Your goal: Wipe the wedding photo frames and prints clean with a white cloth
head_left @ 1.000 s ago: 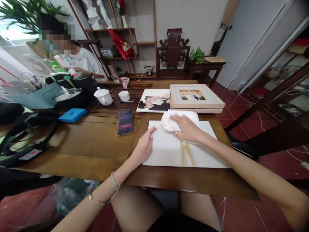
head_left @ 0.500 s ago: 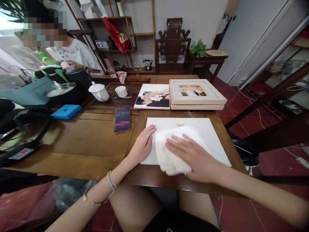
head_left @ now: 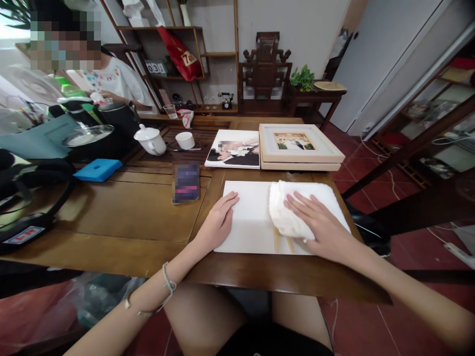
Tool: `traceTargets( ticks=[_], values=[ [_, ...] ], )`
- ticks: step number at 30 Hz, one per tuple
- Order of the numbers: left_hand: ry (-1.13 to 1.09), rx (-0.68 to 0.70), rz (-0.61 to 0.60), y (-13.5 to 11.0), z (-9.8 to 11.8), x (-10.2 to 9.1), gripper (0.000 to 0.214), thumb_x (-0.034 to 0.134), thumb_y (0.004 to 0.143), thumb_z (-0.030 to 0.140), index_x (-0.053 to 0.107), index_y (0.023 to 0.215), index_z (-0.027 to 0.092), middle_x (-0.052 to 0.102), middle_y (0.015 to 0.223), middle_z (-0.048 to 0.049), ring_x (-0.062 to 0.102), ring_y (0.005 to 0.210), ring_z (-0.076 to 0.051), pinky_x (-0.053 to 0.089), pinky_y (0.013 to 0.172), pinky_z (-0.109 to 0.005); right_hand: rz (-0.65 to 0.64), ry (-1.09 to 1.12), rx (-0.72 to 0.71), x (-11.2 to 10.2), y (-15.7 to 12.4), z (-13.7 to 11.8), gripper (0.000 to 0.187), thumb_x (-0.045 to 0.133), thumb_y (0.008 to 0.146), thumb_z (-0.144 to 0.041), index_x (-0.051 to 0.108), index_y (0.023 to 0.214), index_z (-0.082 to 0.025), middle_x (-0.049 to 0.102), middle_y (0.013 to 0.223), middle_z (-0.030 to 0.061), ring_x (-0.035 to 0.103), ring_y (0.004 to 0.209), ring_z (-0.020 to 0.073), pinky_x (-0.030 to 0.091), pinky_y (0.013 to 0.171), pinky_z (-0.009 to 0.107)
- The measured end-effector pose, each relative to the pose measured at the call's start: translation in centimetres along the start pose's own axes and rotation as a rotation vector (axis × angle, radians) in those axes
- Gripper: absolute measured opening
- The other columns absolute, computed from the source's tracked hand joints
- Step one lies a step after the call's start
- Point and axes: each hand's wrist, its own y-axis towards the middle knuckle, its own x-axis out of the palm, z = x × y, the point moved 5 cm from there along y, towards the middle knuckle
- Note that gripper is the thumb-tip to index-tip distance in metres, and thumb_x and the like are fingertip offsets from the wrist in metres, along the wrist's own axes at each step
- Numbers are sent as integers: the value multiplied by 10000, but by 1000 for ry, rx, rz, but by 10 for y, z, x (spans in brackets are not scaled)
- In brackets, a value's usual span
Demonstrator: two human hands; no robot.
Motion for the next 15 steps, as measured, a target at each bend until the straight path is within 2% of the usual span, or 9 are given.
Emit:
traceTargets(
  ticks=[4,7,10,13,15],
  values=[
    [7,-15,-7,0,1,0,396,346,971,208,576,1285,137,526,1423,-148,435,1379,-243,341,1164,-490,-94,75,-218,-5,-30,-34,991,489,596,-96,201,1541,-185,291,1577,85,129,1474,308,147,1159,631],
    [7,-18,-15,0,2,0,398,351,971,215,573,1293,138,521,1428,-147,426,1385,-250,337,1165,-498,-135,107,-328,-5,-37,-41,979,515,603,-112,217,1535,-163,307,1570,100,132,1472,316,132,1164,625],
    [18,-19,-19,0,3,-1,399,349,973,215,569,1296,135,519,1431,-147,424,1385,-244,334,1167,-496,-124,109,-264,-1,-23,-22,933,535,671,-136,199,1539,-194,225,1602,89,107,1478,295,139,1171,593],
    [20,-11,-22,0,2,-1,398,351,974,218,573,1290,125,523,1426,-151,432,1380,-239,336,1167,-485,-39,77,-83,1,1,20,919,562,741,-190,129,1552,-169,47,1626,115,32,1479,308,153,1172,577],
    [17,-7,-25,1,2,-1,393,356,973,220,577,1287,136,526,1425,-144,438,1376,-238,341,1163,-488,3,55,20,0,12,49,899,561,758,-207,141,1552,-166,48,1625,117,43,1476,316,163,1175,571]
  ],
)
